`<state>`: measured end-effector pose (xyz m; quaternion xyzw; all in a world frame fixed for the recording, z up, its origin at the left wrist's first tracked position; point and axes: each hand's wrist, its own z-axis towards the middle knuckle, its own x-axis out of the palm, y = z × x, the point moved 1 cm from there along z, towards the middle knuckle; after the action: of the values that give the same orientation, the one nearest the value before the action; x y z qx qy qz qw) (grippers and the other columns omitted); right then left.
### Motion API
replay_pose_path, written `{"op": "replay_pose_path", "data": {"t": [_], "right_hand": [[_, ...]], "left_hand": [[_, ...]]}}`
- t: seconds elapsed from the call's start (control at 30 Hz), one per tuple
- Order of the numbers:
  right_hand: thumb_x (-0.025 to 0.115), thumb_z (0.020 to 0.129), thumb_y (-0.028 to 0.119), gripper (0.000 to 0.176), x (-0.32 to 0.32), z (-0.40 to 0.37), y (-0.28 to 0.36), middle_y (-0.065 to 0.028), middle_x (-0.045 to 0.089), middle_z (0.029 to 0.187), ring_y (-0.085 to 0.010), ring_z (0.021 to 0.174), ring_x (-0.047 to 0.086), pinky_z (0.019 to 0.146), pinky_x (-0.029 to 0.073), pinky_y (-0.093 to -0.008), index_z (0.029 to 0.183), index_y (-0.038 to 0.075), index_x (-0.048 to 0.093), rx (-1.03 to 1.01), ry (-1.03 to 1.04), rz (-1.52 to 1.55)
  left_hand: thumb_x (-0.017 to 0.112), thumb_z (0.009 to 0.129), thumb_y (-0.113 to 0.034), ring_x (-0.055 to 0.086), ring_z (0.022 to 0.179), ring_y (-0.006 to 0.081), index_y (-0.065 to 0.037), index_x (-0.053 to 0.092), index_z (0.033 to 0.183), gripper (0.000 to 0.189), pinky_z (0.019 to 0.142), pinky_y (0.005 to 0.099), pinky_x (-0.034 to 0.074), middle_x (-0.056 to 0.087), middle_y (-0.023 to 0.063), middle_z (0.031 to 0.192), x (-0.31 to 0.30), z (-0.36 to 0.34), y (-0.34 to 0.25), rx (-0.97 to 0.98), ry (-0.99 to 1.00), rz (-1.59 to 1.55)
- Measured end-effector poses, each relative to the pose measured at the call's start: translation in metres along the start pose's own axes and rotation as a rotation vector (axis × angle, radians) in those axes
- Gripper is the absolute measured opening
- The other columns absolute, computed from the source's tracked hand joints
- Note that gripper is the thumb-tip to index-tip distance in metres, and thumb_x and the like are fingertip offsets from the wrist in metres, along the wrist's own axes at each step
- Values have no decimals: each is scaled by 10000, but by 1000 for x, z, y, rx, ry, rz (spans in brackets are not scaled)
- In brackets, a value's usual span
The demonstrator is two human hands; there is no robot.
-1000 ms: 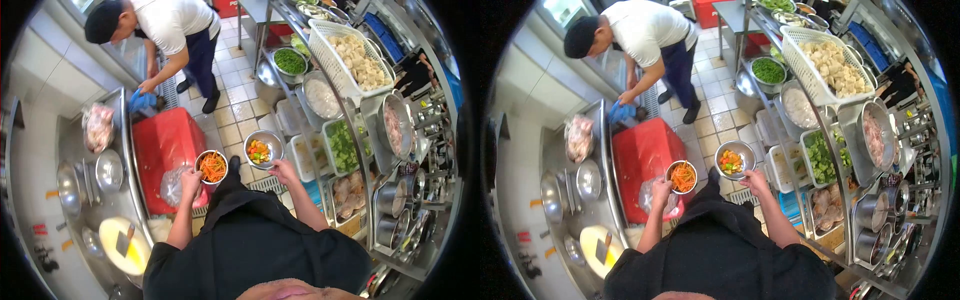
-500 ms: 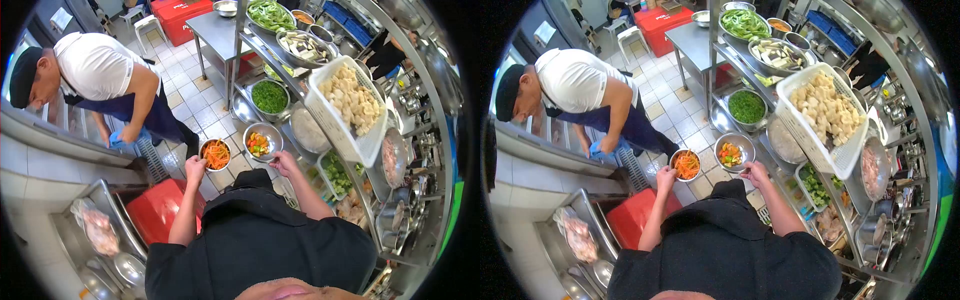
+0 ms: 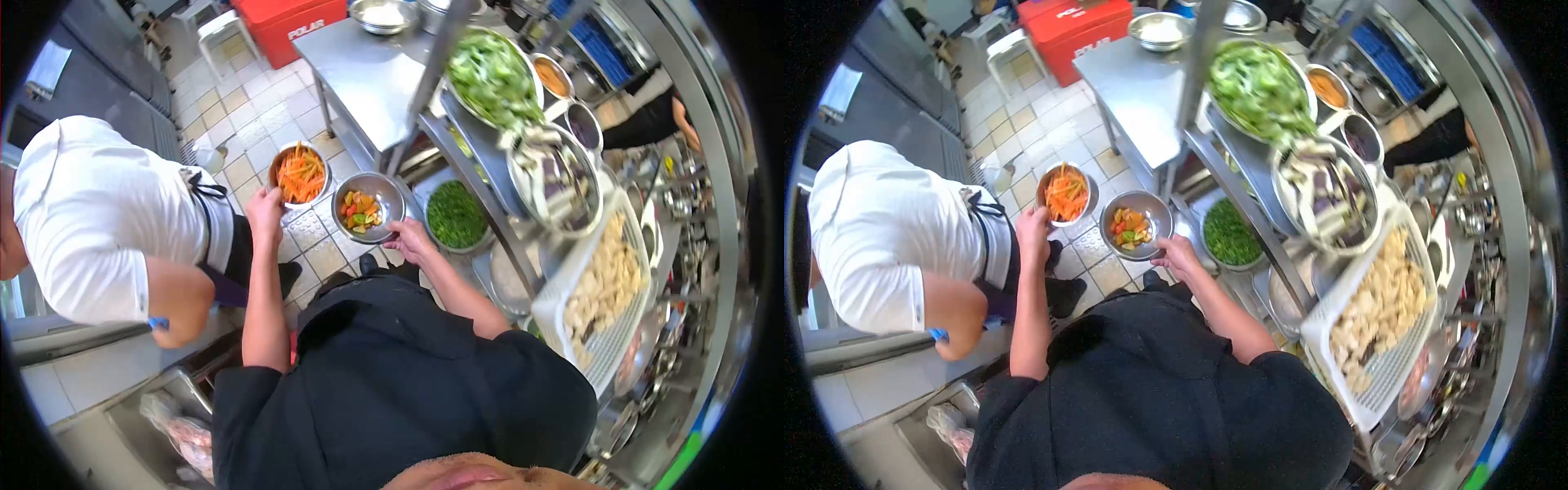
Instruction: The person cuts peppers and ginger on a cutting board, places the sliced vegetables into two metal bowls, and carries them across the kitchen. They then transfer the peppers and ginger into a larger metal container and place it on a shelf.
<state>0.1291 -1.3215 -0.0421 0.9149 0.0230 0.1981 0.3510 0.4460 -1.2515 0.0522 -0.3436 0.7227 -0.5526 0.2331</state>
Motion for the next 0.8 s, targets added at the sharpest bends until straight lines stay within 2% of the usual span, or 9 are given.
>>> {"op": "replay_pose_path", "data": {"t": [0.1, 0.2, 0.33, 0.43, 0.67, 0.8], "right_hand": [[655, 903, 64, 179, 49, 30, 45, -120, 678, 908, -224, 713, 689, 603, 620, -359, 1041, 12, 555, -25, 62, -7], [638, 912, 69, 203, 82, 80, 79, -120, 685, 938, -213, 719, 688, 603, 619, -357, 1088, 1, 563, -37, 63, -28], [643, 926, 74, 228, 124, 140, 115, -123, 693, 988, -217, 758, 693, 632, 613, -368, 1127, 4, 562, -54, 80, 18], [659, 930, 74, 232, 148, 178, 144, -128, 703, 996, -234, 774, 712, 649, 616, -376, 1127, 0, 562, -86, 24, 104], [640, 926, 45, 217, 186, 236, 205, -152, 699, 998, -241, 813, 718, 658, 613, -373, 1119, 5, 550, -264, -214, 289], [610, 940, 56, 204, 185, 296, 215, -155, 704, 1002, -237, 809, 717, 648, 608, -368, 1132, 23, 554, -173, -318, 333]], "left_hand": [[622, 864, -80, 572, 602, 118, -35, 597, 765, 111, 539, 288, 497, 595, 31, 720, 8, 69, -38, 21, -29, -37], [626, 857, -79, 594, 581, 120, -38, 595, 737, 131, 564, 293, 555, 601, 31, 701, 18, 165, -56, 41, -19, -47], [640, 847, -74, 594, 556, 124, -35, 584, 701, 161, 543, 304, 557, 600, 32, 683, 38, 292, -75, 67, 1, -25], [656, 838, -73, 613, 564, 128, -28, 593, 701, 158, 530, 302, 557, 613, 40, 685, 65, 368, -100, 40, 29, -9], [674, 828, -68, 624, 548, 137, -18, 617, 708, 142, 506, 306, 541, 632, 42, 665, 119, 509, -132, 16, 256, 216], [657, 835, -46, 605, 517, 137, -24, 611, 690, 153, 508, 305, 533, 608, 31, 631, 135, 575, -124, -24, 308, 262]]}}
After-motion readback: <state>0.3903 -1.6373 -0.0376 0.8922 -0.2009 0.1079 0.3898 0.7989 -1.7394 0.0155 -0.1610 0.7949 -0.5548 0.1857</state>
